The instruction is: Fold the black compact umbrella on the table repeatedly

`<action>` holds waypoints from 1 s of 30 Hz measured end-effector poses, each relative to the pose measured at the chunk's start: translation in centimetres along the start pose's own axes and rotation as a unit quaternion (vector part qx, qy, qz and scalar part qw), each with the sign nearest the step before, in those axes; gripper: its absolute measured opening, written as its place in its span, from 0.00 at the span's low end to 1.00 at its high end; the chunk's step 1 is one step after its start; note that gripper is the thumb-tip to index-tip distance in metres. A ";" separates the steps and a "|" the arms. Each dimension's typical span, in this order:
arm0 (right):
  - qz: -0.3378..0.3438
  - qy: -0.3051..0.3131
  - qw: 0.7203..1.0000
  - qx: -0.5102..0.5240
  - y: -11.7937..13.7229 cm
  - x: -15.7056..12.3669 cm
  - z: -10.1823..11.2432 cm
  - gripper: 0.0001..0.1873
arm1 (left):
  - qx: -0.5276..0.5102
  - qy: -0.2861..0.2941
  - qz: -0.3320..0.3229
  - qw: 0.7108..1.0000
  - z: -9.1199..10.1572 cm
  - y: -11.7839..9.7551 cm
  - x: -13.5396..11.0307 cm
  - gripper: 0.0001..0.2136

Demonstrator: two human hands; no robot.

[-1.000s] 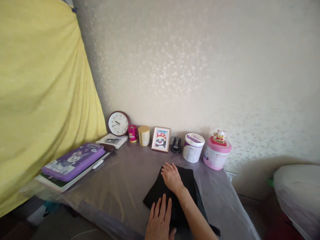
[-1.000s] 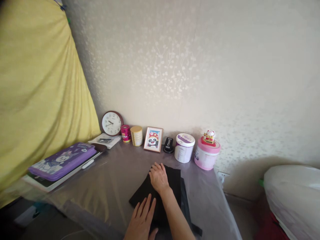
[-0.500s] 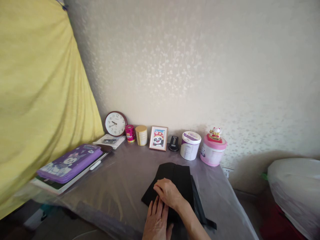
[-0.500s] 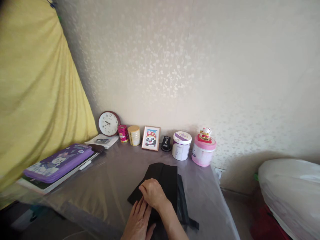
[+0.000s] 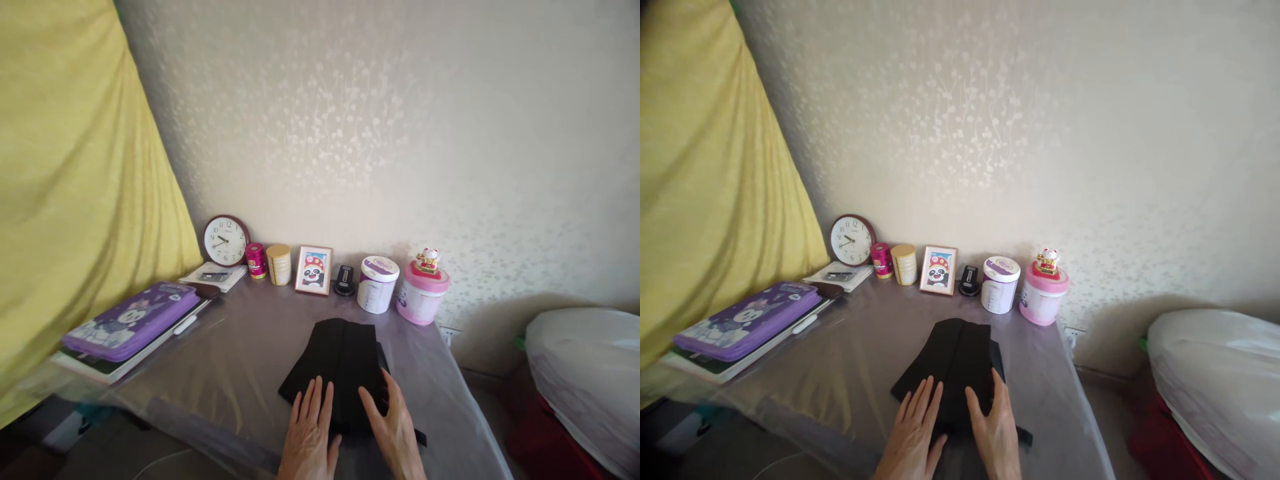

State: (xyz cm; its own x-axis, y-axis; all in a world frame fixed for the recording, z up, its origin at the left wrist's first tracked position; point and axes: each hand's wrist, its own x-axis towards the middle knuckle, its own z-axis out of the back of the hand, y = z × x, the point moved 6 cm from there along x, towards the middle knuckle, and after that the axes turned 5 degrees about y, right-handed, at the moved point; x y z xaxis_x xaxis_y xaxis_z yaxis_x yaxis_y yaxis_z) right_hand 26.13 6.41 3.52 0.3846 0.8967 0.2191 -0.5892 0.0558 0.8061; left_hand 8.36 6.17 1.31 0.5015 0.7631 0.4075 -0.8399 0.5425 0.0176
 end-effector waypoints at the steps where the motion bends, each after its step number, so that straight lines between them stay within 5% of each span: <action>1: -0.009 0.009 1.000 -0.002 0.0 -0.3 -0.2 0.36 | 0.002 0.003 0.000 1.000 0.0 0.0 0.0 0.36; 10: -0.030 0.044 0.999 0.005 1.3 -1.4 -0.8 0.34 | -0.032 0.014 0.010 0.999 -0.3 0.2 -0.2 0.37; 16: -0.003 0.073 0.996 0.060 2.8 -1.7 -2.3 0.21 | -0.068 0.000 0.010 0.998 -0.3 0.5 -0.4 0.39; 20: 0.006 0.076 0.993 0.092 4.0 -1.0 -3.1 0.23 | -0.072 -0.010 0.009 0.997 -0.3 0.5 -0.4 0.41; 30: 0.033 0.159 0.950 0.266 7.9 0.2 -6.5 0.14 | -0.108 -0.009 0.032 0.994 -1.6 0.9 -0.6 0.36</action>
State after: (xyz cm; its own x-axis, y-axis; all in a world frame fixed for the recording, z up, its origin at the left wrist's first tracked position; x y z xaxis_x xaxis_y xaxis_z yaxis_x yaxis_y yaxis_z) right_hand 17.00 9.89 6.35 0.0753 0.9825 0.1705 -0.1287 -0.1600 0.9787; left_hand 7.64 6.82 -0.38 0.4436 0.7934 0.4169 -0.8044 0.5575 -0.2050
